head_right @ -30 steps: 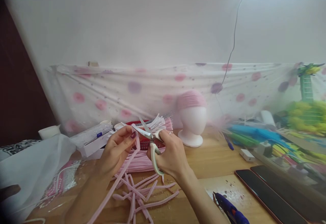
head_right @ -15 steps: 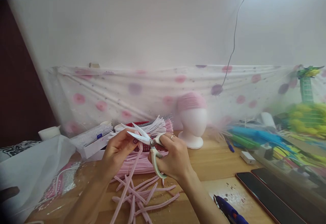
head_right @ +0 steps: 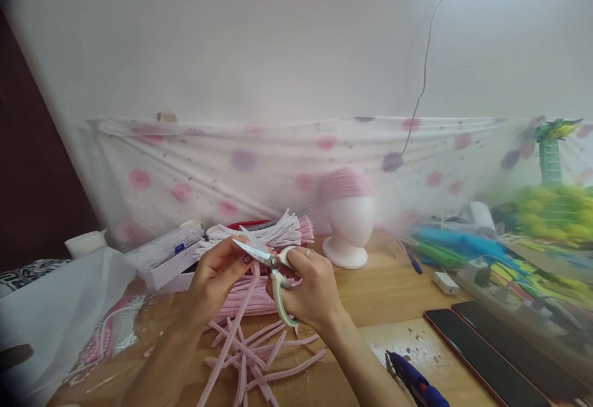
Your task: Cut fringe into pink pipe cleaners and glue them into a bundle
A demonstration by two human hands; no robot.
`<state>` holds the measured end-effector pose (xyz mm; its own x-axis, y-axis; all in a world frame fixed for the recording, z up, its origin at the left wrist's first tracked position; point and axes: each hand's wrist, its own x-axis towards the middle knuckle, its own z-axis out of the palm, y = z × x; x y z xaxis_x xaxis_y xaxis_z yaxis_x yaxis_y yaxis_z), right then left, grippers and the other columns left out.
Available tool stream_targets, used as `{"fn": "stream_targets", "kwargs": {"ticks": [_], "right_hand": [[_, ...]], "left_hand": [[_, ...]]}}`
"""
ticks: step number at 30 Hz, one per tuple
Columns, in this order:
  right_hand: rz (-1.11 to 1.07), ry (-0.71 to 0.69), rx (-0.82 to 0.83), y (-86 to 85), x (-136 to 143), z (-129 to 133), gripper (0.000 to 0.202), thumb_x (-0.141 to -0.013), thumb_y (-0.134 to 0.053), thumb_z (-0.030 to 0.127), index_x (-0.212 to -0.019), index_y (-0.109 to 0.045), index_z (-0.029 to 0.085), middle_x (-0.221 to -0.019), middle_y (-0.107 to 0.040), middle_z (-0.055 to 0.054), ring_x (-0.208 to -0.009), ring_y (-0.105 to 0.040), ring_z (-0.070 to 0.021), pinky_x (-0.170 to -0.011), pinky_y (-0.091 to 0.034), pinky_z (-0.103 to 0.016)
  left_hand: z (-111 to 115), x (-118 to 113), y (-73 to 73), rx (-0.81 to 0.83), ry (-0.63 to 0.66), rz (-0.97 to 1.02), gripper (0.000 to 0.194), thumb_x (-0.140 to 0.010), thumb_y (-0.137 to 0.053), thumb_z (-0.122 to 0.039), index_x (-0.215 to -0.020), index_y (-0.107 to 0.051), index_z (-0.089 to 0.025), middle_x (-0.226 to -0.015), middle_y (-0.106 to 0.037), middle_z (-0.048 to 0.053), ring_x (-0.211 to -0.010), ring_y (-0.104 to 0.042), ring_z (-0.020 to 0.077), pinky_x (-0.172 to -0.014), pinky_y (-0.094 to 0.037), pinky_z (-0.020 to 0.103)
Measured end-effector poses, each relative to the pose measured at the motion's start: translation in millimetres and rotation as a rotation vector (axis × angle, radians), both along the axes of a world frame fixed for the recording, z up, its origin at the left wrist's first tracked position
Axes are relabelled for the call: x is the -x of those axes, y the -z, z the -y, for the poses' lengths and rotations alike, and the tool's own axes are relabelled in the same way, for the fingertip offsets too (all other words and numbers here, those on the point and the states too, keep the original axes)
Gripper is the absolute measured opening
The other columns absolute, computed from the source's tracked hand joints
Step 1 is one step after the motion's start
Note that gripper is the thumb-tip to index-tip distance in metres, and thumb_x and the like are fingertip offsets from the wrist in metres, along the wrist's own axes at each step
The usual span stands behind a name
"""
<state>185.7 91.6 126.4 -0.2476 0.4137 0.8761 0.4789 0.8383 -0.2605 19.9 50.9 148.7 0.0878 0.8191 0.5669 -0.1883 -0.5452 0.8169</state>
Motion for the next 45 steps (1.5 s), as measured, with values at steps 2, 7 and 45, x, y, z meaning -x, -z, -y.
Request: {"fn": "stream_targets", "kwargs": {"ticks": [2, 7, 45], "right_hand": [[-0.006, 0.004, -0.008, 1.8, 0.2, -1.7, 0.033, -0.063, -0.054, 0.014, -0.062, -0.023, 0.024, -0.055, -0.033, 0.007, -0.051, -0.030, -0.0094, -0.049, -0.024, -0.022], [-0.034, 0.000, -0.055, 3.9, 1.0, -3.3, 0.034, -0.063, -0.054, 0.014, -0.062, -0.022, 0.023, -0.055, -0.032, 0.007, -0.050, -0.029, -0.0090, -0.048, -0.023, -0.022], [-0.025, -0.002, 0.242, -5.5, -4.1, -5.6, 0.027, -0.069, -0.055, 0.018, -0.064, -0.029, 0.023, -0.059, -0.037, 0.006, -0.055, -0.035, -0.0110, -0.052, -0.027, -0.024]], "left_hand": [[-0.4, 0.1, 1.2, -0.005, -0.012, -0.006, 0.010, -0.087, -0.065, -0.028, -0.085, -0.067, -0.018, -0.089, -0.067, 0.005, -0.088, -0.059, 0.0190, -0.083, -0.047, 0.030], [0.8, 1.1, 2.7, -0.045, -0.035, -0.034, 0.009, -0.089, -0.064, -0.027, -0.086, -0.065, -0.018, -0.088, -0.063, 0.004, -0.086, -0.057, 0.0177, -0.081, -0.046, 0.029], [-0.3, -3.4, 1.6, 0.119, -0.044, 0.086, 0.010, -0.084, -0.070, -0.029, -0.079, -0.068, -0.021, -0.104, -0.070, 0.004, -0.095, -0.065, 0.0165, -0.085, -0.048, 0.024]]}}
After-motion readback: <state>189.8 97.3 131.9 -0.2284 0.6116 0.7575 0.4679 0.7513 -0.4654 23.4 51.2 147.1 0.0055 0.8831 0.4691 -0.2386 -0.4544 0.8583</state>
